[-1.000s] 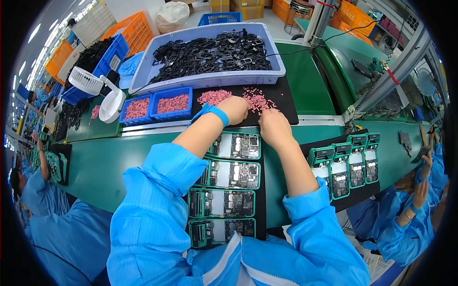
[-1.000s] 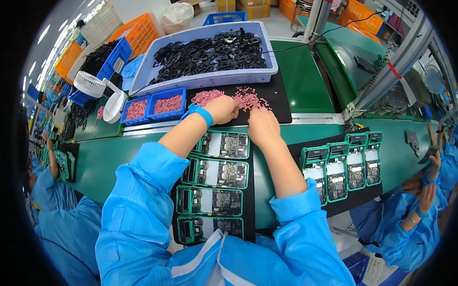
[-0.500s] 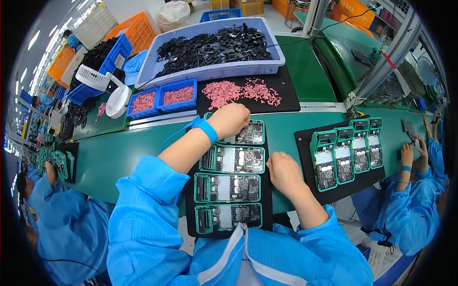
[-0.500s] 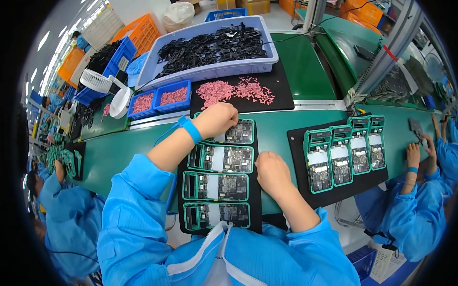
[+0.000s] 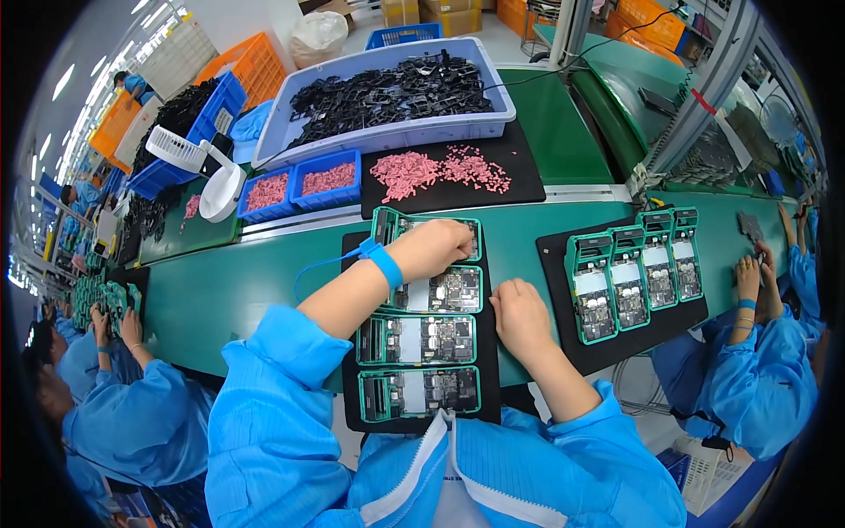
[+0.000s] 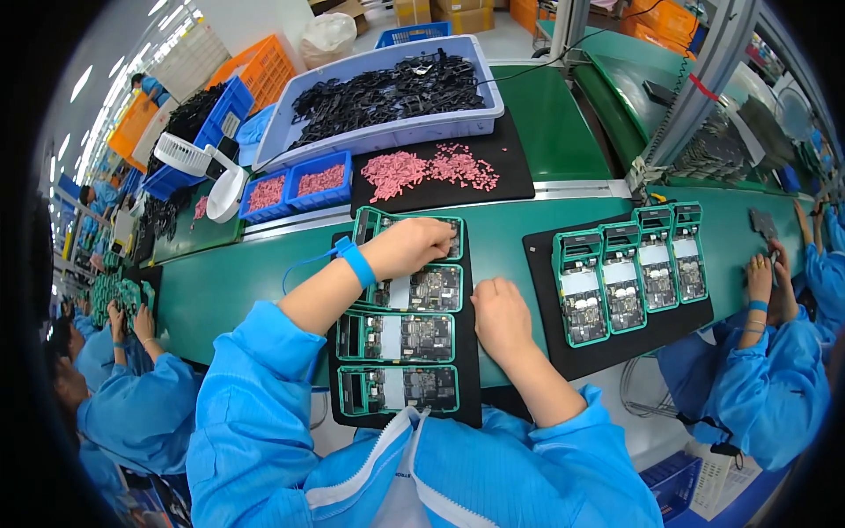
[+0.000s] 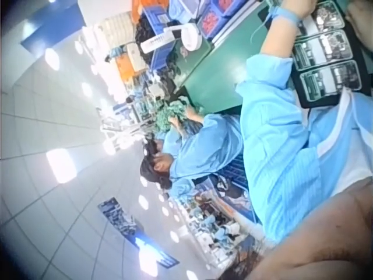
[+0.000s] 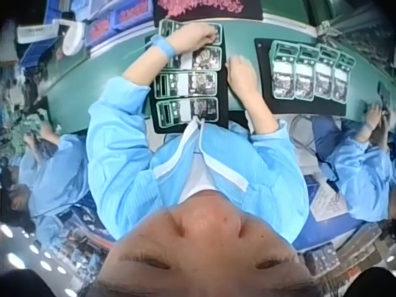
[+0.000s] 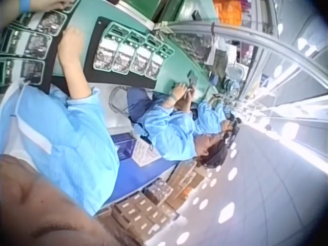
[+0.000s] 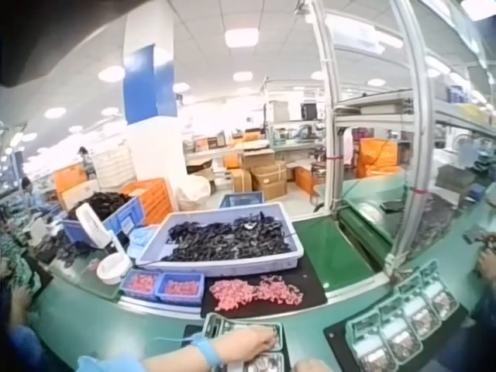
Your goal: The person assembles electronic components onto circuit boards by hand, taking components from a component tray and placing them into device housings on a conveyor belt.
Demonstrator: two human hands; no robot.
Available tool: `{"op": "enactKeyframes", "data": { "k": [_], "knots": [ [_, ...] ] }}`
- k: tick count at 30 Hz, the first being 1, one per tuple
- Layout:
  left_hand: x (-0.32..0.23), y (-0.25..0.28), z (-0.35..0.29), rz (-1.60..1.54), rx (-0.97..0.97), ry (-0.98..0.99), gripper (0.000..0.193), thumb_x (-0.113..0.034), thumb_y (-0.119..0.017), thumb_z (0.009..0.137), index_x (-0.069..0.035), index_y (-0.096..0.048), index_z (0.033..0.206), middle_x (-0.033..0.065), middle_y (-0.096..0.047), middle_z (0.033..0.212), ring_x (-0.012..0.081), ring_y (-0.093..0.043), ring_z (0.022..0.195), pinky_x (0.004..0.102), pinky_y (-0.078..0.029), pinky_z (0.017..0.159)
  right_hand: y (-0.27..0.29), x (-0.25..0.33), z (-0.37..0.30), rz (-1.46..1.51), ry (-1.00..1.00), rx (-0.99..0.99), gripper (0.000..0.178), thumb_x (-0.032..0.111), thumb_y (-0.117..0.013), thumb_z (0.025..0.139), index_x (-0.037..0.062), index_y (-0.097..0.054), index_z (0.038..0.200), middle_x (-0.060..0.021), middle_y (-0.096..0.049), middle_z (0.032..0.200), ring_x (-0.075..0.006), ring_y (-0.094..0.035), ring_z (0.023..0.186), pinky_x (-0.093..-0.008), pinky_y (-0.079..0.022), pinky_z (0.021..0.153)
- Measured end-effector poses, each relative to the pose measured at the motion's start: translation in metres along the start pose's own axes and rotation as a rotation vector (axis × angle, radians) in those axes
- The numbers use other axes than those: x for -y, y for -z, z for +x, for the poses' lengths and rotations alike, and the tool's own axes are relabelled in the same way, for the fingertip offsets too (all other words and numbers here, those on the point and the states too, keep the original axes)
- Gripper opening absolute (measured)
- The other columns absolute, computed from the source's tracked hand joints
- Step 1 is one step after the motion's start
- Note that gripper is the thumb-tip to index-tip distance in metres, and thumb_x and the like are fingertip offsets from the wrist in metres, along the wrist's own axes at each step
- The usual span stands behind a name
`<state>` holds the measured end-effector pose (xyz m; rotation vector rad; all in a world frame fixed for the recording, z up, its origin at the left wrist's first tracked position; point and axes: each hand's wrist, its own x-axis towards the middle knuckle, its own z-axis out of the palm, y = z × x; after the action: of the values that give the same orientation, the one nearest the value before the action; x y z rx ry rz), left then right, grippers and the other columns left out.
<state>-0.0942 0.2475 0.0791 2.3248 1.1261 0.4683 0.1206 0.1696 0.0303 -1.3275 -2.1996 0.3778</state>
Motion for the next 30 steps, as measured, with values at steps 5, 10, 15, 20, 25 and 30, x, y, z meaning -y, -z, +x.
{"op": "enactKeyframes", "data": {
  "k": [5, 10, 15, 20, 25, 30],
  "knots": [
    [0.011, 0.010, 0.001, 0.255, -0.252, 0.037, 0.003, -0.007, -0.066, 0.077, -0.004, -0.064, 0.077, 0.0118, -0.062, 0.082, 0.0318, -0.058, 0.086, 0.0405, -0.048, 0.079, 0.001, -0.002, -0.001, 0.022, -0.001, -0.012, 0.012, 0.006, -0.063, 0.082, 0.0028, -0.053, 0.084, -0.0143, -0.055, 0.082, -0.0348, -0.056, 0.079, -0.0440, -0.046, 0.070],
    [0.021, 0.007, 0.011, 0.484, -0.198, 0.029, 0.003, -0.009, -0.065, 0.076, -0.007, -0.065, 0.074, 0.0092, -0.061, 0.079, 0.0283, -0.058, 0.084, 0.0381, -0.047, 0.080, 0.003, -0.002, 0.002, 0.019, -0.008, 0.029, 0.010, 0.006, -0.062, 0.082, 0.0025, -0.053, 0.084, -0.0143, -0.055, 0.082, -0.0346, -0.056, 0.081, -0.0438, -0.046, 0.072],
    [0.028, 0.006, 0.019, 0.565, -0.191, 0.004, 0.001, -0.007, -0.065, 0.072, -0.008, -0.064, 0.073, 0.0078, -0.061, 0.080, 0.0265, -0.057, 0.085, 0.0376, -0.047, 0.080, 0.004, 0.003, 0.003, 0.063, 0.030, 0.058, 0.010, 0.006, -0.062, 0.083, 0.0022, -0.054, 0.084, -0.0142, -0.056, 0.082, -0.0343, -0.056, 0.082, -0.0435, -0.046, 0.073],
    [0.026, 0.001, 0.025, 0.611, -0.123, -0.001, 0.005, -0.006, -0.066, 0.070, -0.008, -0.065, 0.074, 0.0067, -0.062, 0.083, 0.0249, -0.057, 0.088, 0.0362, -0.046, 0.080, 0.004, 0.002, 0.002, 0.062, 0.019, 0.087, 0.009, 0.006, -0.063, 0.082, 0.0022, -0.055, 0.084, -0.0145, -0.057, 0.083, -0.0346, -0.056, 0.083, -0.0435, -0.046, 0.074],
    [0.019, 0.003, 0.026, 0.725, -0.102, -0.011, 0.008, -0.006, -0.067, 0.067, -0.009, -0.066, 0.074, 0.0053, -0.062, 0.083, 0.0238, -0.057, 0.088, 0.0351, -0.046, 0.080, 0.001, 0.003, 0.002, 0.062, 0.055, 0.087, 0.009, 0.005, -0.062, 0.082, 0.0014, -0.054, 0.084, -0.0153, -0.057, 0.083, -0.0352, -0.056, 0.083, -0.0434, -0.046, 0.074],
    [0.017, 0.000, 0.023, 0.777, -0.128, -0.033, 0.002, -0.009, -0.065, 0.069, -0.010, -0.066, 0.071, 0.0039, -0.062, 0.080, 0.0216, -0.056, 0.087, 0.0340, -0.045, 0.079, -0.001, 0.000, -0.003, 0.049, 0.085, 0.100, 0.009, 0.004, -0.061, 0.082, 0.0005, -0.054, 0.086, -0.0164, -0.056, 0.083, -0.0357, -0.056, 0.083, -0.0433, -0.047, 0.074]
  ]
}}
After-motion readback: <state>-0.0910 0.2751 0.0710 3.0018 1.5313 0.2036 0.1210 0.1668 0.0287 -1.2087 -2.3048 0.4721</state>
